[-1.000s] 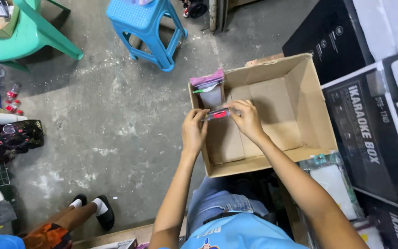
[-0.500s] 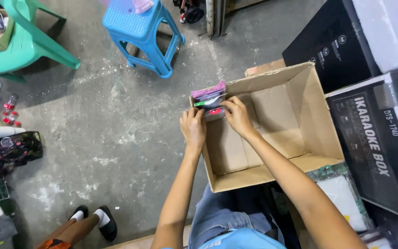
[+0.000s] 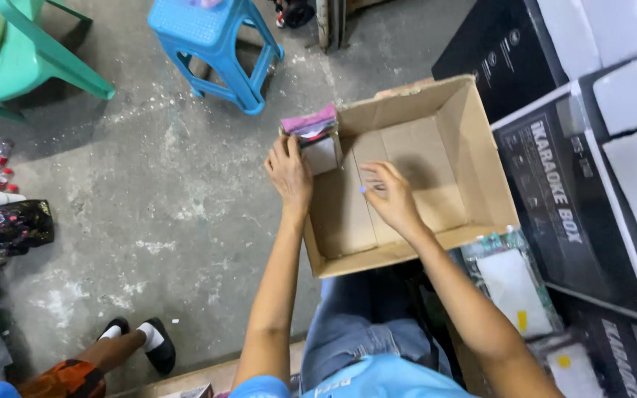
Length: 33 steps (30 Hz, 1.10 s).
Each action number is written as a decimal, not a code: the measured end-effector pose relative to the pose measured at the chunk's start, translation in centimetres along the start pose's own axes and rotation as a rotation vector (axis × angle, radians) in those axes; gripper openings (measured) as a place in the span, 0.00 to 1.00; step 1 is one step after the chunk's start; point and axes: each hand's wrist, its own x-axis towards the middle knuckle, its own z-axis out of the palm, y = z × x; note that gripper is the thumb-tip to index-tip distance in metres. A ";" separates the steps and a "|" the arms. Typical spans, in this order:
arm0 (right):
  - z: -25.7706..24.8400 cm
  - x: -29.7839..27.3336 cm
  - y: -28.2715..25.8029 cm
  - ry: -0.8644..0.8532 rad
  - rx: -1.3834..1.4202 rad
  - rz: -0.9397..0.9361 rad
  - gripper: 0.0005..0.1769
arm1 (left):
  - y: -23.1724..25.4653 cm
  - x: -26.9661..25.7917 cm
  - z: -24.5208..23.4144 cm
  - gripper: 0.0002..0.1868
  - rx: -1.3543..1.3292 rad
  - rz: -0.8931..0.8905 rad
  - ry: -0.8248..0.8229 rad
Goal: Packing small retail items such as phone cases into a cardboard box.
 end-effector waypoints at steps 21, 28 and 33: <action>-11.7 -26.2 6.3 0.598 -0.764 0.484 0.41 | 22.9 -11.7 -4.9 0.25 -0.901 0.364 -0.841; -11.3 -26.4 5.8 0.607 -0.768 0.549 0.44 | 25.0 -12.1 -3.6 0.09 -0.944 0.467 -0.716; -12.9 -25.9 1.2 0.666 -0.619 0.335 0.45 | 24.6 -12.9 -6.6 0.05 -1.262 0.188 -1.017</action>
